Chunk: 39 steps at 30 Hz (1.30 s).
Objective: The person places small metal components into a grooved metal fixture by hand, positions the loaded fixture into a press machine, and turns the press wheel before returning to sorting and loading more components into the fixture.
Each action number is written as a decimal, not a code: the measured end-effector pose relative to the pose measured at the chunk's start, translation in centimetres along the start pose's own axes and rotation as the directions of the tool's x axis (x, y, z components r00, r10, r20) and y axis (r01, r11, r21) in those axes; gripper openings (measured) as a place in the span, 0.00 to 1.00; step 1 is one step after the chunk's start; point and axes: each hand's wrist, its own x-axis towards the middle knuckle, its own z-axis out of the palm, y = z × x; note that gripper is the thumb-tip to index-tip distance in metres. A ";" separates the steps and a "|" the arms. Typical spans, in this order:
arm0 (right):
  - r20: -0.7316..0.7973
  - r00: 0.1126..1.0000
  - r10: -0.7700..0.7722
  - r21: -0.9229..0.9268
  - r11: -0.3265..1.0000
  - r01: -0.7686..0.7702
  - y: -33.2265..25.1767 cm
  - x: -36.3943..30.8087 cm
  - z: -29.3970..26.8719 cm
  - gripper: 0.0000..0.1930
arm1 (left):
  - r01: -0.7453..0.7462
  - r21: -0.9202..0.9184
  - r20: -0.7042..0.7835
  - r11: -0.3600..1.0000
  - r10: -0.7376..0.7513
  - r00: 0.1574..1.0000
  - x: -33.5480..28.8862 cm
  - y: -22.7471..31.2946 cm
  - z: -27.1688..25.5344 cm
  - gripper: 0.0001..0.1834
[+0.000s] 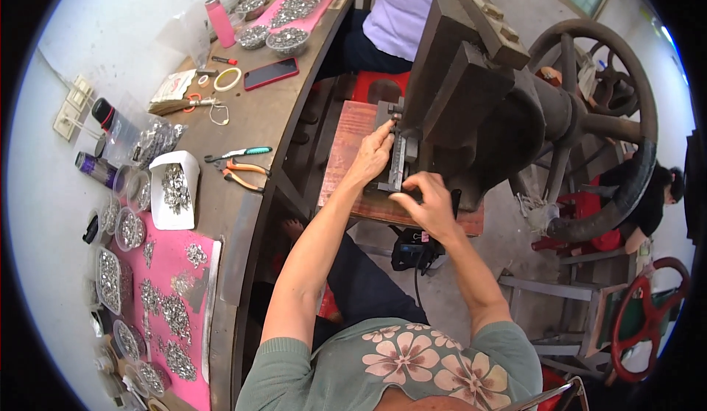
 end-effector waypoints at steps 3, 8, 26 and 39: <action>-0.221 0.947 -0.234 -0.290 0.943 0.166 -3.9 -1.3 -9.1 0.10 | -0.158 -0.021 0.009 0.987 0.158 0.987 -2.6 1.5 -1.4 0.28; -0.906 0.358 -0.224 -0.252 0.967 -0.033 -3.3 -4.8 -20.9 0.16 | -0.146 0.041 0.071 0.988 0.143 0.987 -7.4 2.6 -1.0 0.44; -0.303 0.830 0.467 -0.036 0.865 -0.500 -4.1 8.2 -36.2 0.17 | -0.273 0.520 0.115 0.809 0.250 0.961 -5.8 3.1 1.1 0.55; -0.659 0.700 0.276 -0.045 0.914 -0.403 -3.4 0.1 -28.1 0.15 | -0.238 0.511 0.111 0.826 0.212 0.971 -4.7 2.8 1.0 0.55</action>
